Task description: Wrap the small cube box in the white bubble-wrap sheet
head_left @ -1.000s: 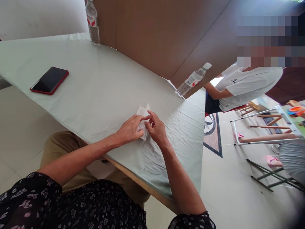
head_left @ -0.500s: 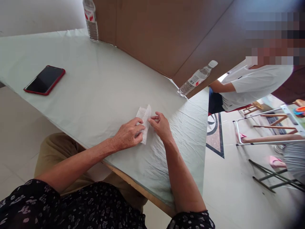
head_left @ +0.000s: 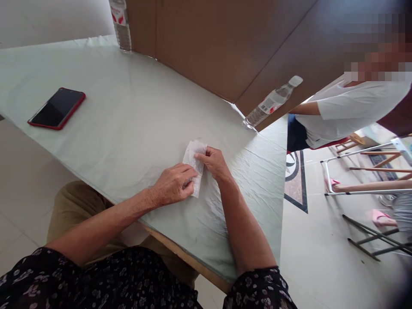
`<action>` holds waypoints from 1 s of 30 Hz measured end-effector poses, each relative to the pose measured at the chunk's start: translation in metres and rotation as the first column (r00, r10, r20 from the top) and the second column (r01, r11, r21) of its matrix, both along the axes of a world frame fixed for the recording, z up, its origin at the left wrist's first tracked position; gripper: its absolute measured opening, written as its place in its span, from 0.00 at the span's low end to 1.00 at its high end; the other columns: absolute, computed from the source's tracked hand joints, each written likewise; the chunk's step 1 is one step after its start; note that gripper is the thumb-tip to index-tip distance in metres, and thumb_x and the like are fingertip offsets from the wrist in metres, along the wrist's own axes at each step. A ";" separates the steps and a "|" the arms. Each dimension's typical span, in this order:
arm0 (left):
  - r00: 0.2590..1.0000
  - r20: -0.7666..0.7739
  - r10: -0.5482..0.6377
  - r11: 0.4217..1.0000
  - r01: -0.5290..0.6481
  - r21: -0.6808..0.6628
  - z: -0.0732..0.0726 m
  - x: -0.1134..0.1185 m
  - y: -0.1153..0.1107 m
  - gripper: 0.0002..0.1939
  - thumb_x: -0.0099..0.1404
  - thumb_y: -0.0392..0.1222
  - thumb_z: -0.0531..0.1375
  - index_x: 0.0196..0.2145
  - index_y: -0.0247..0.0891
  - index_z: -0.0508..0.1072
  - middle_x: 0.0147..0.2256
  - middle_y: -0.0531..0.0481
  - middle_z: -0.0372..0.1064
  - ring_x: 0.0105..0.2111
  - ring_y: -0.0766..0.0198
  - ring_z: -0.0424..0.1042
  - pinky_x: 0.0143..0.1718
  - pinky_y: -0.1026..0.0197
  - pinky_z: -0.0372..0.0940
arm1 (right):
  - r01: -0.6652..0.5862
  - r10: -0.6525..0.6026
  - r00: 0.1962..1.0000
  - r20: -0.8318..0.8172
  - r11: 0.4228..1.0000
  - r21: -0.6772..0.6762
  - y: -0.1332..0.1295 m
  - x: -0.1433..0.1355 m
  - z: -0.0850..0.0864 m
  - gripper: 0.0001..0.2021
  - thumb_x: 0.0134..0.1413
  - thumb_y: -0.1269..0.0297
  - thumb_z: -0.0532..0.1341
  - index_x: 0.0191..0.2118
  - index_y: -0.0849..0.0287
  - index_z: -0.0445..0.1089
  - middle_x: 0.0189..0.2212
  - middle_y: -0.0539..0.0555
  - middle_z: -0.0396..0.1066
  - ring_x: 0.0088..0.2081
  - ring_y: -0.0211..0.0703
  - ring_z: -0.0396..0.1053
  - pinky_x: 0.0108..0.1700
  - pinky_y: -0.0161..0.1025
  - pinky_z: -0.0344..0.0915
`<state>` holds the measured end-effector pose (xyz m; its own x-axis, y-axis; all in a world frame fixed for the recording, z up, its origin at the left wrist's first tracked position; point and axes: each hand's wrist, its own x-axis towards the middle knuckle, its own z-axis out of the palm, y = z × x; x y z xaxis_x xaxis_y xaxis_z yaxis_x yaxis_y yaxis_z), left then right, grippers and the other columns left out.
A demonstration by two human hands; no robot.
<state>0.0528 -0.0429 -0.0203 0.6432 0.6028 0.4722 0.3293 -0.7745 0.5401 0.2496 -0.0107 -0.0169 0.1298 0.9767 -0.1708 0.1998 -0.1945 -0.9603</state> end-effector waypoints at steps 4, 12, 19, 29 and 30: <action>1.000 0.023 0.020 0.999 -0.019 -0.032 0.001 0.000 -0.003 0.12 0.64 0.32 0.56 0.44 0.36 0.75 0.43 0.44 0.77 0.44 0.56 0.75 0.46 0.55 0.72 | 0.028 -0.011 0.978 -0.208 0.996 0.082 -0.009 -0.009 0.008 0.11 0.40 0.58 0.70 0.31 0.56 0.73 0.27 0.47 0.71 0.30 0.38 0.65 0.35 0.37 0.63; 0.948 -0.007 0.319 0.948 -0.319 -0.017 0.003 0.002 -0.012 0.10 0.59 0.37 0.61 0.40 0.38 0.71 0.41 0.45 0.69 0.40 0.57 0.72 0.42 0.57 0.70 | -0.011 0.036 0.996 -0.082 0.955 0.295 -0.050 -0.023 0.027 0.06 0.52 0.60 0.67 0.34 0.55 0.75 0.30 0.47 0.74 0.34 0.38 0.68 0.41 0.38 0.65; 0.929 0.023 0.369 0.929 -0.368 -0.039 -0.003 0.003 -0.014 0.27 0.57 0.39 0.64 0.54 0.36 0.67 0.56 0.35 0.64 0.55 0.46 0.67 0.55 0.46 0.65 | -0.088 -0.029 0.971 0.239 0.881 0.465 -0.093 -0.035 0.018 0.06 0.54 0.69 0.62 0.35 0.54 0.77 0.38 0.51 0.79 0.42 0.43 0.75 0.50 0.41 0.69; 0.987 0.018 -0.158 0.986 0.159 -0.058 0.001 -0.032 0.005 0.17 0.59 0.36 0.63 0.48 0.37 0.71 0.58 0.35 0.69 0.60 0.50 0.68 0.58 0.47 0.66 | -0.387 0.017 0.820 0.572 0.754 0.531 -0.119 -0.026 -0.007 0.18 0.56 0.70 0.63 0.53 0.52 0.73 0.55 0.59 0.75 0.62 0.53 0.68 0.63 0.54 0.66; 0.981 -0.003 -0.195 0.980 0.194 -0.030 0.001 -0.036 0.007 0.19 0.59 0.36 0.64 0.49 0.37 0.70 0.60 0.34 0.68 0.62 0.49 0.66 0.59 0.46 0.66 | -0.416 0.005 0.791 0.612 0.737 0.532 -0.118 -0.025 -0.010 0.19 0.57 0.71 0.62 0.54 0.52 0.72 0.56 0.59 0.74 0.63 0.53 0.67 0.64 0.55 0.65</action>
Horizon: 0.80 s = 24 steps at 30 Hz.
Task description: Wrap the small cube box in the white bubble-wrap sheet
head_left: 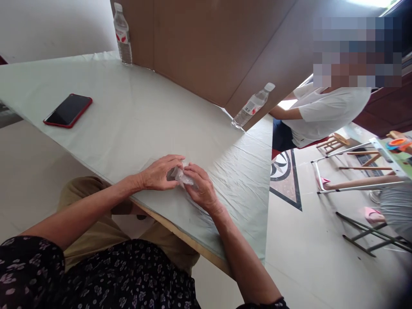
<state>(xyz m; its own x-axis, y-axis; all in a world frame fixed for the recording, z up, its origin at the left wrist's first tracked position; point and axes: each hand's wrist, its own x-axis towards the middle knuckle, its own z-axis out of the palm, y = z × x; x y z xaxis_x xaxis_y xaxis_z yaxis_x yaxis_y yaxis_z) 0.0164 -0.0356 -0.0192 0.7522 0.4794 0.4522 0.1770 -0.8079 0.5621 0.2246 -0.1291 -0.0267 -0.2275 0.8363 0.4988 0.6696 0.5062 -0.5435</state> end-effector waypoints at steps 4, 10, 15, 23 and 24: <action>0.995 -0.067 -0.070 0.993 0.076 0.092 0.000 -0.007 0.011 0.23 0.59 0.35 0.63 0.53 0.37 0.68 0.58 0.36 0.70 0.60 0.50 0.69 0.60 0.45 0.66 | 0.009 -0.016 0.991 0.134 0.998 0.058 0.004 0.001 -0.008 0.19 0.60 0.72 0.58 0.56 0.52 0.71 0.56 0.60 0.74 0.64 0.52 0.66 0.64 0.55 0.66; 0.995 -0.075 -0.070 0.988 0.080 0.136 -0.008 -0.005 0.021 0.21 0.63 0.34 0.60 0.54 0.38 0.71 0.56 0.38 0.71 0.59 0.54 0.70 0.60 0.49 0.66 | -0.014 -0.005 0.985 0.175 0.994 0.109 0.007 0.002 -0.014 0.18 0.63 0.73 0.56 0.55 0.53 0.71 0.56 0.60 0.73 0.64 0.52 0.66 0.64 0.56 0.65; 1.000 0.020 -0.023 0.989 0.026 -0.149 -0.011 -0.002 0.021 0.18 0.62 0.38 0.59 0.50 0.38 0.73 0.56 0.39 0.72 0.55 0.56 0.73 0.52 0.55 0.70 | -0.006 0.005 0.999 0.052 1.000 0.019 0.015 0.003 -0.002 0.19 0.59 0.75 0.56 0.52 0.52 0.73 0.54 0.60 0.74 0.58 0.50 0.69 0.61 0.53 0.66; 0.991 -0.123 0.049 0.764 -0.117 -0.635 0.020 0.009 0.036 0.18 0.60 0.55 0.62 0.32 0.36 0.73 0.29 0.53 0.69 0.28 0.67 0.65 0.28 0.64 0.58 | -0.160 -0.127 0.878 -0.461 0.831 -0.533 0.054 0.015 0.021 0.15 0.52 0.54 0.64 0.44 0.56 0.74 0.36 0.50 0.76 0.37 0.42 0.71 0.42 0.40 0.69; 0.985 -0.145 0.097 0.776 -0.166 -0.608 0.021 0.011 0.037 0.18 0.61 0.56 0.60 0.30 0.36 0.72 0.27 0.54 0.67 0.27 0.67 0.63 0.28 0.64 0.57 | -0.158 -0.175 0.843 -0.509 0.824 -0.544 0.059 0.014 0.020 0.16 0.51 0.52 0.65 0.42 0.56 0.74 0.34 0.50 0.76 0.36 0.42 0.71 0.41 0.39 0.68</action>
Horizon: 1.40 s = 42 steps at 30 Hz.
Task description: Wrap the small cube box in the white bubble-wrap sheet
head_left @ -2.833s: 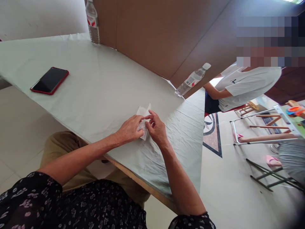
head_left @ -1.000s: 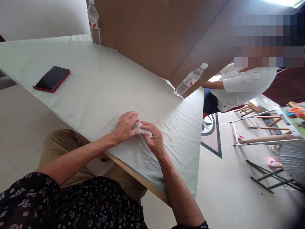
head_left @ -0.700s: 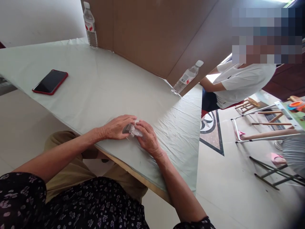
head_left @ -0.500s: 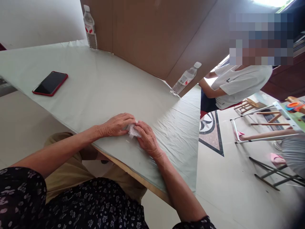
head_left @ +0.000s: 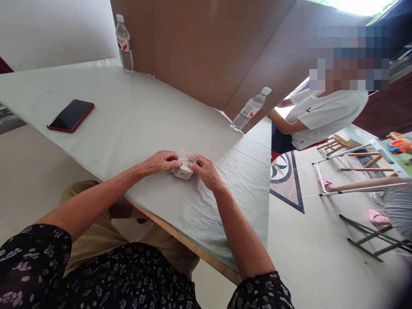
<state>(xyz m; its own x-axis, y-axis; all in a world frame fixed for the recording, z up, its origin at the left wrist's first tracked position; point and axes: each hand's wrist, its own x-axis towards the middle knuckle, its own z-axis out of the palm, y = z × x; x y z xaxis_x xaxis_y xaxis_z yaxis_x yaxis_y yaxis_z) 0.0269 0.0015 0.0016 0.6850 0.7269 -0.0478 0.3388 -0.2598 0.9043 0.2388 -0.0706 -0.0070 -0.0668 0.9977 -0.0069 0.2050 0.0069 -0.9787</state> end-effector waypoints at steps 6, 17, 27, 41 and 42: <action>0.968 0.235 0.083 0.980 -0.036 -0.197 -0.009 0.015 0.000 0.26 0.57 0.54 0.63 0.48 0.34 0.72 0.41 0.47 0.75 0.41 0.59 0.73 0.41 0.59 0.67 | 0.147 -0.149 0.985 -0.088 0.989 -0.027 0.017 -0.008 -0.011 0.17 0.47 0.49 0.65 0.37 0.57 0.73 0.29 0.48 0.72 0.30 0.38 0.67 0.34 0.36 0.66; 0.957 0.255 0.142 0.954 -0.063 -0.295 -0.014 0.017 0.001 0.40 0.57 0.44 0.64 0.65 0.32 0.61 0.45 0.41 0.76 0.43 0.56 0.77 0.44 0.56 0.71 | 0.112 -0.116 0.990 -0.076 0.993 -0.048 0.010 -0.006 -0.013 0.28 0.44 0.44 0.70 0.47 0.57 0.73 0.35 0.51 0.76 0.35 0.42 0.72 0.40 0.39 0.69; 0.960 0.233 0.158 0.954 -0.087 -0.288 -0.019 0.014 -0.002 0.41 0.54 0.42 0.63 0.65 0.31 0.62 0.48 0.39 0.75 0.44 0.55 0.77 0.42 0.57 0.72 | 0.178 -0.179 0.984 -0.013 0.982 -0.065 0.018 -0.008 -0.011 0.21 0.47 0.46 0.68 0.40 0.57 0.75 0.29 0.49 0.73 0.31 0.39 0.67 0.36 0.38 0.65; 0.966 0.197 0.165 0.975 -0.129 -0.183 -0.027 0.012 0.005 0.37 0.60 0.52 0.62 0.63 0.28 0.66 0.50 0.36 0.75 0.47 0.52 0.74 0.44 0.55 0.69 | 0.195 -0.222 0.971 0.089 0.950 0.246 0.028 -0.016 -0.008 0.06 0.52 0.59 0.65 0.33 0.54 0.77 0.38 0.52 0.76 0.43 0.45 0.73 0.47 0.43 0.68; 0.967 0.195 0.167 0.977 -0.135 -0.167 -0.029 0.012 0.005 0.37 0.61 0.53 0.61 0.62 0.29 0.67 0.50 0.37 0.75 0.47 0.52 0.74 0.45 0.55 0.69 | 0.175 -0.225 0.964 0.139 0.936 0.304 0.025 -0.015 -0.010 0.05 0.53 0.60 0.65 0.33 0.53 0.77 0.41 0.53 0.77 0.46 0.46 0.73 0.50 0.45 0.68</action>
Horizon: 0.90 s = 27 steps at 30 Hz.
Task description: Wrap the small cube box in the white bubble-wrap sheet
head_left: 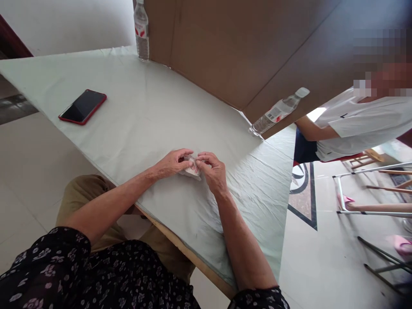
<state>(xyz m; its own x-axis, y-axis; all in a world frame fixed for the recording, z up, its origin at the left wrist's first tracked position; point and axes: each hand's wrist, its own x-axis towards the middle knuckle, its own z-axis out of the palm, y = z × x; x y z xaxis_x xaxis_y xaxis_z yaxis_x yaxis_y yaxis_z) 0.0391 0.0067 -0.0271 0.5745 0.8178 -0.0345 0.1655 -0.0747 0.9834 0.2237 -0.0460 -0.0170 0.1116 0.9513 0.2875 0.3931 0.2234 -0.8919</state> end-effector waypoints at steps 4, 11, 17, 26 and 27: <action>0.998 -0.053 0.016 0.996 -0.012 0.091 -0.002 0.001 -0.001 0.34 0.65 0.56 0.56 0.61 0.30 0.69 0.49 0.39 0.76 0.46 0.53 0.74 0.47 0.54 0.69 | -0.009 -0.051 0.954 0.294 0.980 0.199 -0.013 0.002 -0.008 0.08 0.61 0.62 0.62 0.40 0.50 0.79 0.47 0.55 0.76 0.51 0.49 0.72 0.56 0.51 0.67; 0.988 -0.133 0.075 0.954 -0.032 0.299 -0.003 0.001 -0.001 0.28 0.68 0.53 0.52 0.57 0.33 0.73 0.49 0.40 0.76 0.49 0.52 0.73 0.54 0.51 0.66 | -0.089 -0.095 0.867 0.488 0.936 0.340 -0.030 0.005 -0.015 0.11 0.62 0.57 0.62 0.47 0.48 0.77 0.56 0.56 0.72 0.57 0.54 0.69 0.58 0.57 0.65; 0.996 -0.070 0.048 0.982 -0.034 0.185 -0.002 0.000 -0.002 0.28 0.67 0.52 0.54 0.58 0.33 0.71 0.52 0.39 0.75 0.47 0.54 0.74 0.50 0.53 0.69 | -0.010 -0.004 0.992 0.129 0.994 0.110 -0.024 0.017 -0.023 0.39 0.55 0.38 0.63 0.67 0.48 0.56 0.67 0.62 0.59 0.64 0.60 0.64 0.58 0.59 0.67; 0.992 0.089 0.092 0.996 -0.092 -0.006 0.003 -0.007 -0.002 0.27 0.66 0.52 0.57 0.58 0.34 0.70 0.55 0.38 0.74 0.51 0.52 0.74 0.53 0.50 0.68 | -0.130 0.133 0.975 0.178 0.991 -0.032 -0.019 0.011 -0.030 0.52 0.47 0.34 0.68 0.72 0.52 0.49 0.69 0.65 0.55 0.67 0.62 0.59 0.67 0.61 0.59; 0.992 0.087 0.095 0.995 -0.094 -0.011 0.004 -0.007 -0.002 0.28 0.65 0.50 0.58 0.59 0.34 0.70 0.55 0.38 0.74 0.50 0.52 0.74 0.52 0.50 0.69 | -0.128 0.131 0.972 0.192 0.991 -0.029 -0.019 0.011 -0.030 0.52 0.47 0.34 0.67 0.72 0.52 0.49 0.69 0.65 0.56 0.67 0.62 0.60 0.67 0.61 0.58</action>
